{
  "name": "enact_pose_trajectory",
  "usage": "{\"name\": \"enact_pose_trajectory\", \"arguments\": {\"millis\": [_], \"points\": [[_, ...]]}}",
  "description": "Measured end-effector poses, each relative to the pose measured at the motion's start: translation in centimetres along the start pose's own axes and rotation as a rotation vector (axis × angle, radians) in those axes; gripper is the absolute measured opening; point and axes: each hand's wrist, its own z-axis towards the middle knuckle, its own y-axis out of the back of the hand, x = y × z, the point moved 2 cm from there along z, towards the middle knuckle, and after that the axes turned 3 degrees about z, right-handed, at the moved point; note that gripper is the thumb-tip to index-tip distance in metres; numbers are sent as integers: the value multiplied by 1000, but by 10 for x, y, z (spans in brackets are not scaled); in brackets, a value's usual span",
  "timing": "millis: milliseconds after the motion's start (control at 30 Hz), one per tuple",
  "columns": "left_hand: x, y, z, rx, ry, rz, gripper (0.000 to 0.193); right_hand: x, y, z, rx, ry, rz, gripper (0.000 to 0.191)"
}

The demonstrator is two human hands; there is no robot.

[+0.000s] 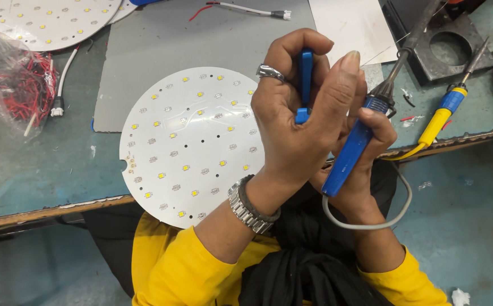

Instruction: The person solders small components onto a round LED light board at a workbench. They hold the board steady with pliers, apply solder with a soldering iron, dip into a small container of flux or solder, and trim excess leads with blue-handled pliers, working around the board.

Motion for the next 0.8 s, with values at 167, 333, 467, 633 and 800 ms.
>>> {"name": "enact_pose_trajectory", "arguments": {"millis": [167, 333, 467, 633, 800], "points": [[-4, 6, 1, -7, -6, -34, 22, 4, -5, 3, -5, -4, 32, 90], [-9, 14, 5, -9, -34, -71, 20, 3, -8, 8, -5, 21, 90, 93], [-13, 19, 9, -39, -23, -65, 21, 5, -8, 8, 4, 35, 59, 97], [-10, 38, 29, -139, -82, 46, 18, 5, -4, 7, 57, 120, -11, 96], [-2, 52, 46, -111, -121, 19, 31, 1, -7, 3, 111, 238, -34, 90]]}}
